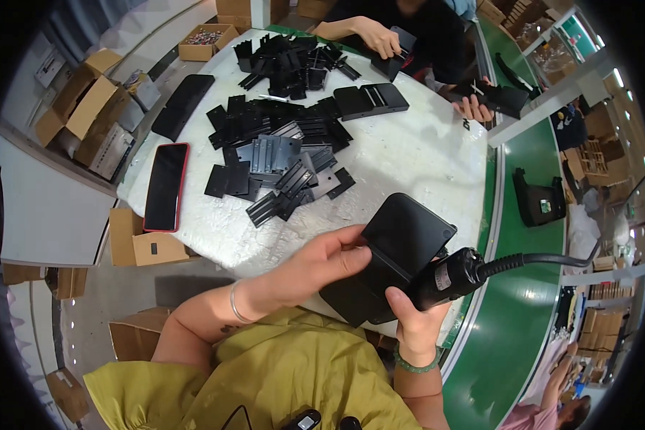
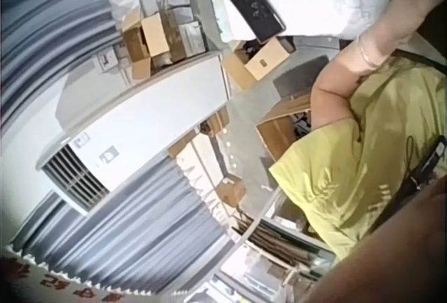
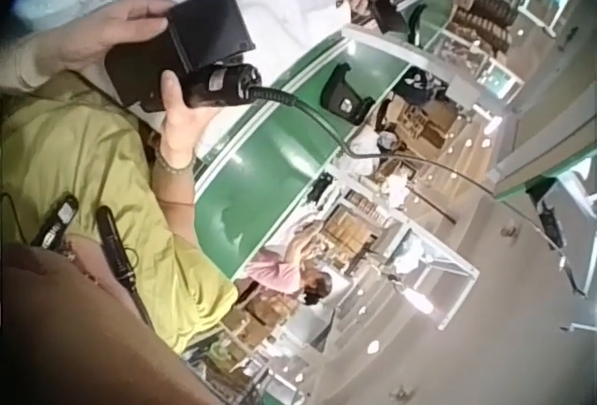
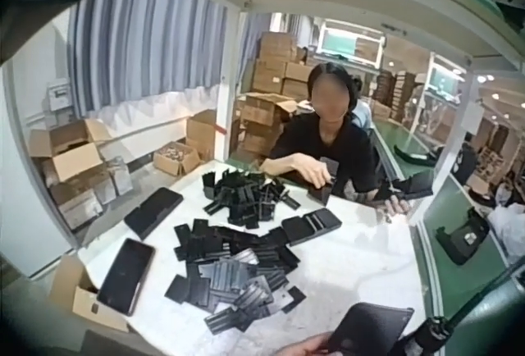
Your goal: Assembling small black plastic components using an electric screwdriver.
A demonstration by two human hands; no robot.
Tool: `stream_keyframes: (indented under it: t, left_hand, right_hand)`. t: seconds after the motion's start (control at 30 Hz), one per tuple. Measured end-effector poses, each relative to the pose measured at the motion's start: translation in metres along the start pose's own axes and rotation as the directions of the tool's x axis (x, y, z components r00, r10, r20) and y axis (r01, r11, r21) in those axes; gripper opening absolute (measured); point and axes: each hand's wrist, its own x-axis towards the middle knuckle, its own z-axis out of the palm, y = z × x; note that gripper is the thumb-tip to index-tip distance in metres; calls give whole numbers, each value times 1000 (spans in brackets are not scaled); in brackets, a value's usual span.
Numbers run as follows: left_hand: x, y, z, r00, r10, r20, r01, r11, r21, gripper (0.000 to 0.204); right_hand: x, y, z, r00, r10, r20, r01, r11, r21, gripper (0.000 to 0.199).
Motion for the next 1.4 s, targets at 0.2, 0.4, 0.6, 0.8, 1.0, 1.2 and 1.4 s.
stream_keyframes:
  t: [0.2,0.4,0.6,0.8,1.0,1.2,1.4]
  left_hand:
    - [-19,49,-44,963,-217,163,253,933,-255,27]
    - [-31,68,-36,989,8,-145,33,959,280,43]
    - [-36,63,-40,993,47,-111,-12,954,300,20]
    - [-57,214,-198,659,464,-592,-52,813,581,17]
    - [-64,242,-274,646,140,-751,20,979,201,13]
    - [-59,233,-304,527,151,-836,94,968,234,26]
    - [-181,207,-246,418,500,-759,-335,861,383,22]
  right_hand:
    - [-4,-7,-18,984,22,178,-25,1000,14,72]
    - [-3,-15,-12,998,-3,67,-1,998,58,78]
    - [21,-10,21,979,54,196,-77,991,112,69]
    - [25,-6,-9,1000,-7,30,4,996,87,57]
    - [22,-2,-11,997,12,-73,-8,998,62,53]
    - [18,-5,-22,1000,25,-14,-23,993,120,53]
    - [25,6,-32,995,-3,103,-19,979,204,52]
